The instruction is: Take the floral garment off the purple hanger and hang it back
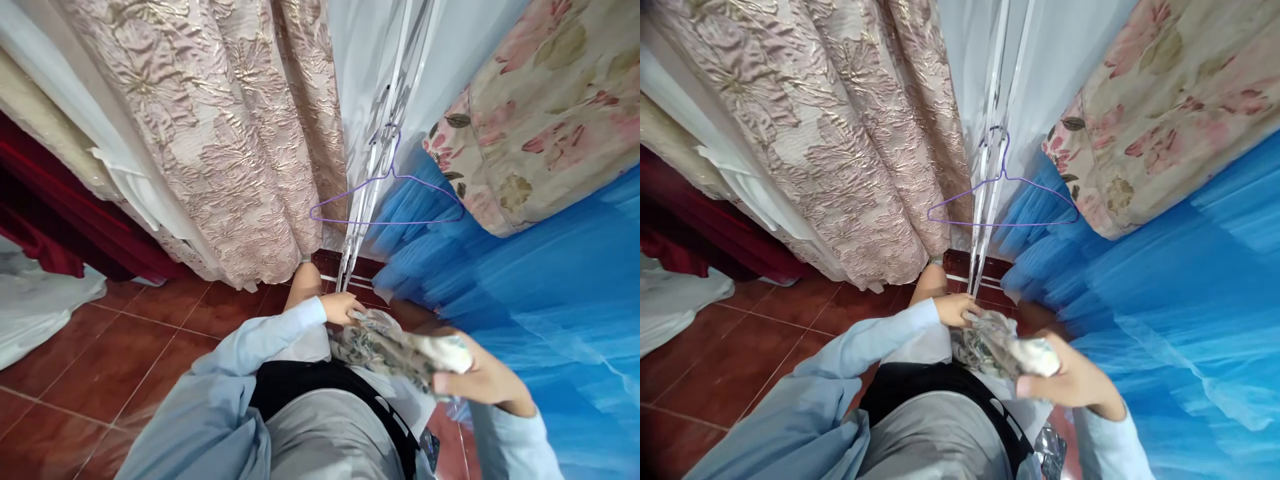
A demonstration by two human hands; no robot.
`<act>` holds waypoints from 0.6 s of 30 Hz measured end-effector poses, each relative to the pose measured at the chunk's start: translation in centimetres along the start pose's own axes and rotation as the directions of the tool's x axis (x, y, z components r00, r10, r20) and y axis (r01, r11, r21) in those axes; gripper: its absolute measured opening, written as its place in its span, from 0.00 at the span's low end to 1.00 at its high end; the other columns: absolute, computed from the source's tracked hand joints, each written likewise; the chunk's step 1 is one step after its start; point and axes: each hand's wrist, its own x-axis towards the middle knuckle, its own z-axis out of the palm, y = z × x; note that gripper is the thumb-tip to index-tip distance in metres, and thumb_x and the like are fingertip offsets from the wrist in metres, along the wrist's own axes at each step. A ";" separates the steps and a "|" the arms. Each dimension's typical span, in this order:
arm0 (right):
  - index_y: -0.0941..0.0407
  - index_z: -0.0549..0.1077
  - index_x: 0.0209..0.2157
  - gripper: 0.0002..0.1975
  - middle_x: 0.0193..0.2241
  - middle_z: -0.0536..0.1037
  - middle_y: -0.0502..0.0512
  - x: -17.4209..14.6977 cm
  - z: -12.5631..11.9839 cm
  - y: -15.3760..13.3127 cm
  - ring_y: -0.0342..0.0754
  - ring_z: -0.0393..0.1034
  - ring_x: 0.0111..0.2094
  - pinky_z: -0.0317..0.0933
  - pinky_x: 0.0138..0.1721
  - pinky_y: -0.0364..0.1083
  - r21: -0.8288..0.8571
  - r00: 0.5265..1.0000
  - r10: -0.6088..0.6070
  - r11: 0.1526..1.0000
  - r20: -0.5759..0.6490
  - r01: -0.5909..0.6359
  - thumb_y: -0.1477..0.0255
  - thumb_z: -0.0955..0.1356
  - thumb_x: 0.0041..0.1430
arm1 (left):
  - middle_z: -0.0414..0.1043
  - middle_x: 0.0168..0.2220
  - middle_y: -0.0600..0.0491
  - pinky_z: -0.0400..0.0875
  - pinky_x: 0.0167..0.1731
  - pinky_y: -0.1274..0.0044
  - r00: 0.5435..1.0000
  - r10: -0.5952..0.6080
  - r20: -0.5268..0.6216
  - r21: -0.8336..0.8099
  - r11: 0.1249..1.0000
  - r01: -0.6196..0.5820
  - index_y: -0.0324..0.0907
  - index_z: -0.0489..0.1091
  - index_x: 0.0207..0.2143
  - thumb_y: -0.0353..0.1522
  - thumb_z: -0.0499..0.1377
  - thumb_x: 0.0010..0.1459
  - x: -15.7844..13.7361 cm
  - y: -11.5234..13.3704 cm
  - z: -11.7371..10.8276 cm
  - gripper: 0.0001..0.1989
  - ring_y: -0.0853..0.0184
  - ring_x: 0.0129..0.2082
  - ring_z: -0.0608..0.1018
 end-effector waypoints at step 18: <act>0.59 0.74 0.26 0.22 0.22 0.72 0.49 10.4 0.4 3.2 0.42 0.59 0.24 0.58 0.26 0.42 -0.255 0.966 -0.149 0.962 -0.211 0.093 0.55 0.68 0.65 | 0.76 0.39 0.48 0.67 0.56 0.64 0.701 -0.046 -0.712 0.094 0.983 0.160 0.43 0.69 0.32 0.36 0.60 0.53 -7.0 -5.7 -23.2 0.07 0.57 0.47 0.75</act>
